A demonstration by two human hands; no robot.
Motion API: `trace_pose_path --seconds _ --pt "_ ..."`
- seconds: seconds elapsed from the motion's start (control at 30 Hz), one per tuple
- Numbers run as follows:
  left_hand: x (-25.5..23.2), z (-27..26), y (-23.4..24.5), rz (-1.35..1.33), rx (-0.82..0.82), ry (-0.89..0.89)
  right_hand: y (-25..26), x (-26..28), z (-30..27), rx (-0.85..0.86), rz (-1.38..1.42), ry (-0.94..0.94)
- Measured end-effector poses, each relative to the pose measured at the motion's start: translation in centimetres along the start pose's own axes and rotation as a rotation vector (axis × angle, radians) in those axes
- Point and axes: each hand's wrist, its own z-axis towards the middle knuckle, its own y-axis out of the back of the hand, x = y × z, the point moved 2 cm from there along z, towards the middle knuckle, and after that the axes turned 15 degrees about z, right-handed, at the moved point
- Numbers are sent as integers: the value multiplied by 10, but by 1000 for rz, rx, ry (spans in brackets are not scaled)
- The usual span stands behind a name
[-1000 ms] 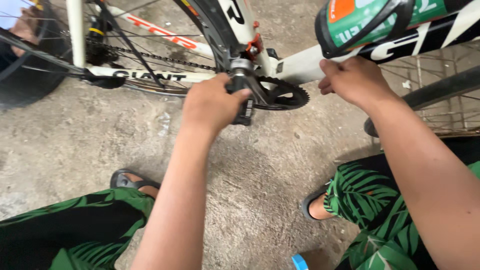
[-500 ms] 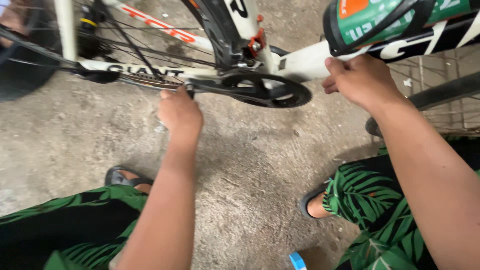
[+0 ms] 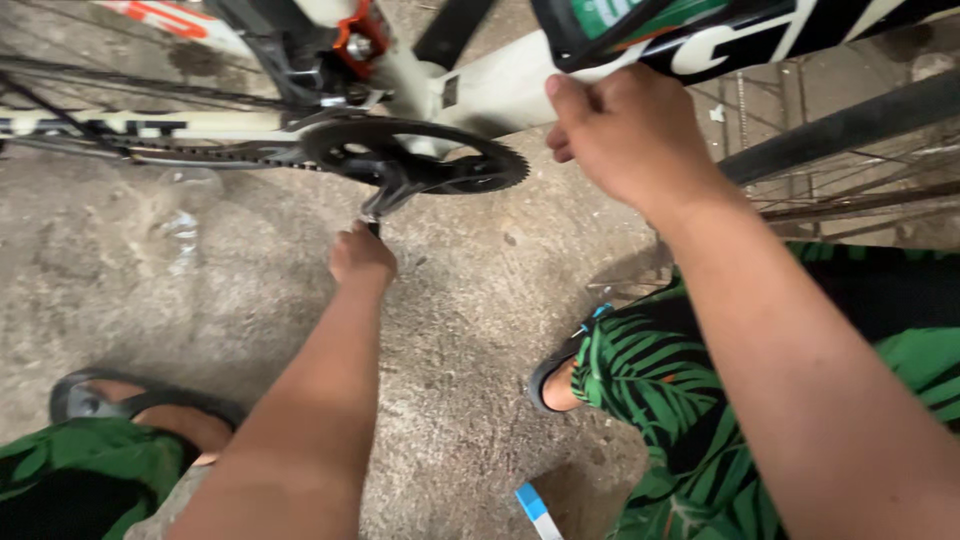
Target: The person rotates the bicycle crank and pedal with their hands while holding the frame to stabilize the bike. They repeatedly turn the crank to test the drivetrain and chain movement.
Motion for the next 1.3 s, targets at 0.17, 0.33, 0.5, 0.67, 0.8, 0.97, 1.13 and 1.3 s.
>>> trace_pose_path --seconds 0.17,0.33,0.5,0.67,0.8,0.97,1.13,1.3 --pt "-78 -30 -38 15 53 -225 2 -5 2 -6 -72 -14" --pt "-159 -130 -5 -348 -141 -469 2 -4 4 25 -34 -10" --pt "-167 -213 90 -439 25 -516 2 -9 4 42 -12 -2" --pt "-129 -248 183 -590 -32 -608 -1 -20 11 30 -46 90" --pt "-96 -263 233 -604 -77 -590 -3 -22 11 -46 -40 179" --pt "-44 -261 284 -464 -195 -541 1 -15 12 10 -42 63" --pt "16 -244 314 -222 -364 -407 3 -13 8 82 67 -15" --pt "50 -221 319 -82 -375 -232 3 -7 6 94 40 -39"
